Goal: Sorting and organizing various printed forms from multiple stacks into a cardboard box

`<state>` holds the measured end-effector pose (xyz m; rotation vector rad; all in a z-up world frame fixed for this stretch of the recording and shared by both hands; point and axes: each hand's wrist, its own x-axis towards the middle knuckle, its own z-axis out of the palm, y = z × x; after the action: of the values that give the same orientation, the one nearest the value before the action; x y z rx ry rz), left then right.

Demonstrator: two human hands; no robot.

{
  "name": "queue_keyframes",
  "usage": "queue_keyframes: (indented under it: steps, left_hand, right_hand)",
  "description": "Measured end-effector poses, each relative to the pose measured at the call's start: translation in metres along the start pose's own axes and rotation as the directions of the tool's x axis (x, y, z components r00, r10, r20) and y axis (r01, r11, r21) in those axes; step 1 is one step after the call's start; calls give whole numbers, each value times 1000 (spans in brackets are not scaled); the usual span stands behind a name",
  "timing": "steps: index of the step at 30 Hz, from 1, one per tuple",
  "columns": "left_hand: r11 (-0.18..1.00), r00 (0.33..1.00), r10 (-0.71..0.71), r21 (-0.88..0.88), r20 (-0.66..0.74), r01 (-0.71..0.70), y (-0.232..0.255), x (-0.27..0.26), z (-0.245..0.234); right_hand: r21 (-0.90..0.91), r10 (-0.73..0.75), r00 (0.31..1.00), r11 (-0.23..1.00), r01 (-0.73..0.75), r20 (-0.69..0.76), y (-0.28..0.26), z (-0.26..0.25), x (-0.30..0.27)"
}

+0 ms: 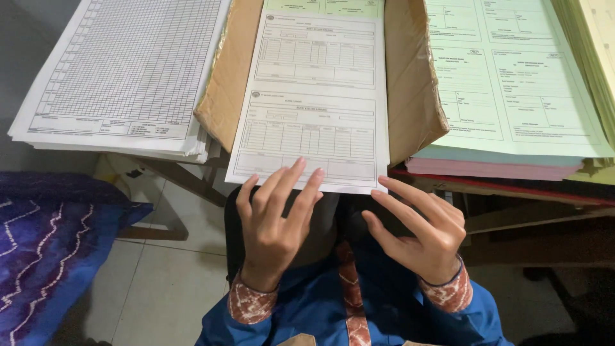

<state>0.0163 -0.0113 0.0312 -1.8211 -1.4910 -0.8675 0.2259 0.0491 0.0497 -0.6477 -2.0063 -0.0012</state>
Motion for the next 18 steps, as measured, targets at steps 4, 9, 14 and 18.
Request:
queue_keyframes:
  steps: [4, 9, 14, 18]
  left_hand:
    - [987, 951, -140, 43, -275, 157, 0, -26, 24]
    - [984, 974, -165, 35, -156, 172, -1, -21, 35]
    - [973, 980, -198, 117, -15, 199, 1, -14, 45]
    - [965, 975, -220, 156, 37, 212, 2, 0, 50]
  right_hand:
    - [-43, -83, 993, 996, 79, -84, 15, 15, 9]
    - [-78, -21, 998, 997, 17, -53, 28, 18, 10]
    - [-41, -12, 999, 999, 11, -41, 25, 9, 18]
    - [-53, 7, 998, 999, -10, -55, 33, 12, 19]
